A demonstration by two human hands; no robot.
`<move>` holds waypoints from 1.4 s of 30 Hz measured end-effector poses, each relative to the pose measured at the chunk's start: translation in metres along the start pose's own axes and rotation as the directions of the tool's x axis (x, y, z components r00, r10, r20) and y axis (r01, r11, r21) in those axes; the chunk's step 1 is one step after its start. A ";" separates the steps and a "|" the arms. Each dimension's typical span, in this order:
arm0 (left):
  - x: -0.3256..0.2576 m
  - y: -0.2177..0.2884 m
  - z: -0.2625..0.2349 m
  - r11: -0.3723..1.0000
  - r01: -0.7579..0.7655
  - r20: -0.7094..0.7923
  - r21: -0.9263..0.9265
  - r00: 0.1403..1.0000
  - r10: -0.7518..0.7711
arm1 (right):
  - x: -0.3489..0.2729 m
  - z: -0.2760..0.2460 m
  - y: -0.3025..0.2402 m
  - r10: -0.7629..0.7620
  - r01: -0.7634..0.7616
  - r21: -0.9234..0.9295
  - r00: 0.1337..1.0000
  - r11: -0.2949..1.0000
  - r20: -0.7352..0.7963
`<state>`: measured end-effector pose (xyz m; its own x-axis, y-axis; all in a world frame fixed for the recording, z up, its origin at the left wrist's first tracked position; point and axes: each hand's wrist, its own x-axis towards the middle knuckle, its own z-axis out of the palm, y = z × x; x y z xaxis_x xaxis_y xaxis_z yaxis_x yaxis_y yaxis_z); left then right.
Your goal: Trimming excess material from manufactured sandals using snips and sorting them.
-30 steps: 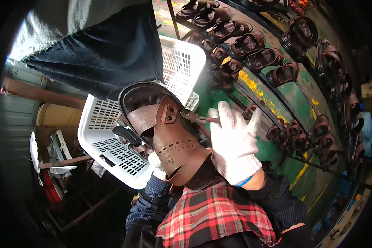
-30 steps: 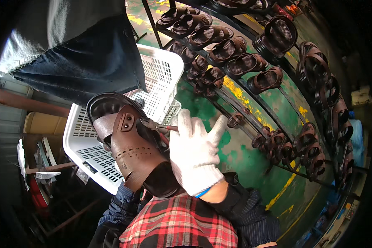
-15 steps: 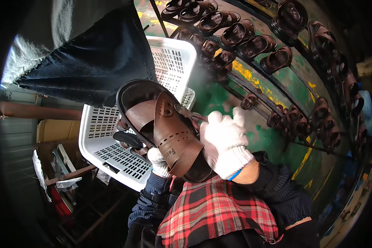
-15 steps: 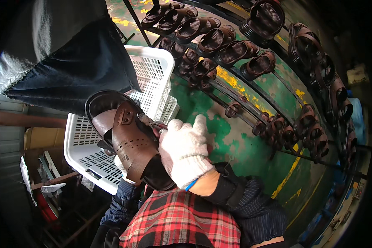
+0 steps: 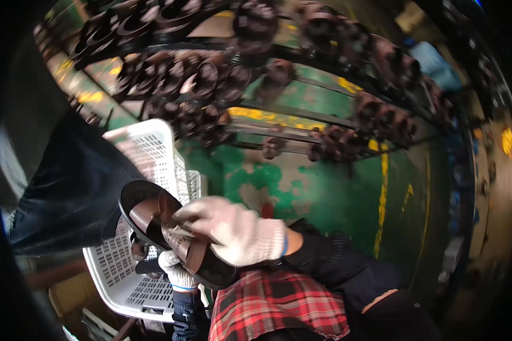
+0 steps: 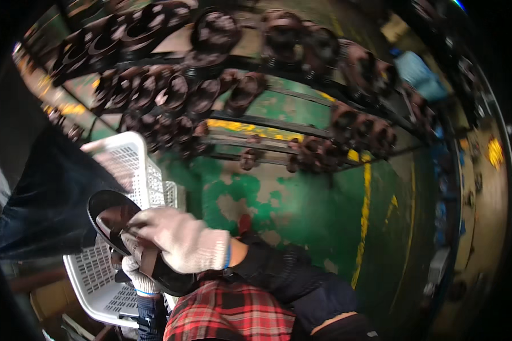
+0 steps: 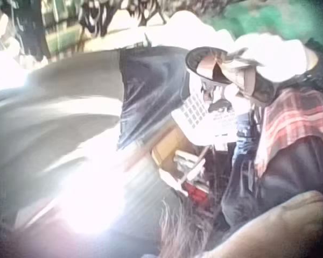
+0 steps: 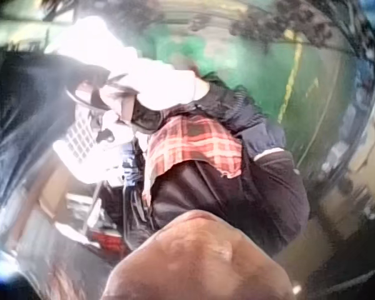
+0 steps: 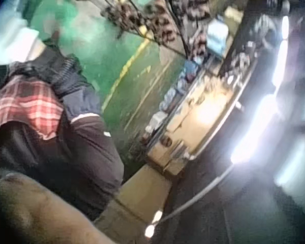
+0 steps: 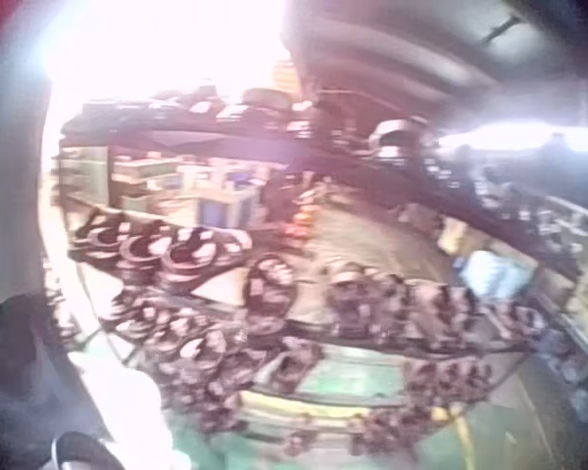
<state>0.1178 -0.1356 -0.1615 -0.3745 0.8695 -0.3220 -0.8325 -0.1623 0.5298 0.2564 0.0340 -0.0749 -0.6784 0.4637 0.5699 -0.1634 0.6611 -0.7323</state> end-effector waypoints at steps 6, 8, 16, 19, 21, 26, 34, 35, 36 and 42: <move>0.047 -0.020 0.049 0.999 0.035 -0.188 0.005 0.982 -0.034 | -0.096 -0.029 -0.003 0.386 -0.468 0.122 0.828 0.876 0.406; 0.057 -0.047 0.043 0.984 0.156 -0.103 -0.083 0.981 -0.164 | -0.107 -0.061 -0.011 0.654 -0.712 0.203 0.700 0.672 0.286; 0.071 -0.210 0.095 0.923 0.347 -0.182 -0.167 0.909 -0.375 | -0.205 -0.149 0.061 0.893 -0.910 0.344 0.339 0.231 0.296; 0.071 -0.248 0.130 0.873 0.481 -0.093 -0.088 0.868 -0.488 | -0.224 -0.205 0.068 0.893 -0.896 0.380 0.348 0.228 0.285; 0.077 -0.292 0.122 0.830 0.547 -0.179 -0.112 0.810 -0.558 | -0.250 -0.226 0.073 0.925 -0.861 0.501 0.256 0.086 0.281; 0.104 -0.330 0.163 0.751 0.643 -0.103 -0.149 0.746 -0.658 | -0.280 -0.244 0.104 0.980 -0.613 0.782 0.065 -0.111 0.190; 0.142 -0.303 0.180 0.848 0.480 -0.025 0.227 0.873 -0.487 | -0.244 -0.317 0.235 0.921 -0.458 0.804 0.111 0.380 -0.373; 0.157 -0.298 0.176 0.863 0.456 -0.026 0.218 0.886 -0.462 | -0.250 -0.341 0.268 0.881 -0.477 0.748 0.143 0.461 -0.452; 0.179 -0.293 0.173 0.844 0.342 -0.051 0.413 0.934 -0.354 | -0.252 -0.367 0.298 0.825 -0.488 0.679 0.185 0.549 -0.534; 0.356 -0.250 0.147 0.267 -0.084 0.006 0.960 0.960 0.281 | -0.266 -0.426 0.402 0.791 -0.616 0.535 0.263 0.578 -0.552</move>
<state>0.2529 0.2832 -0.2937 -0.5906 0.7918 -0.1557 0.2011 0.3312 0.9219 0.6762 0.4276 -0.3619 0.0882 0.9706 -0.2239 -0.0601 -0.2192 -0.9738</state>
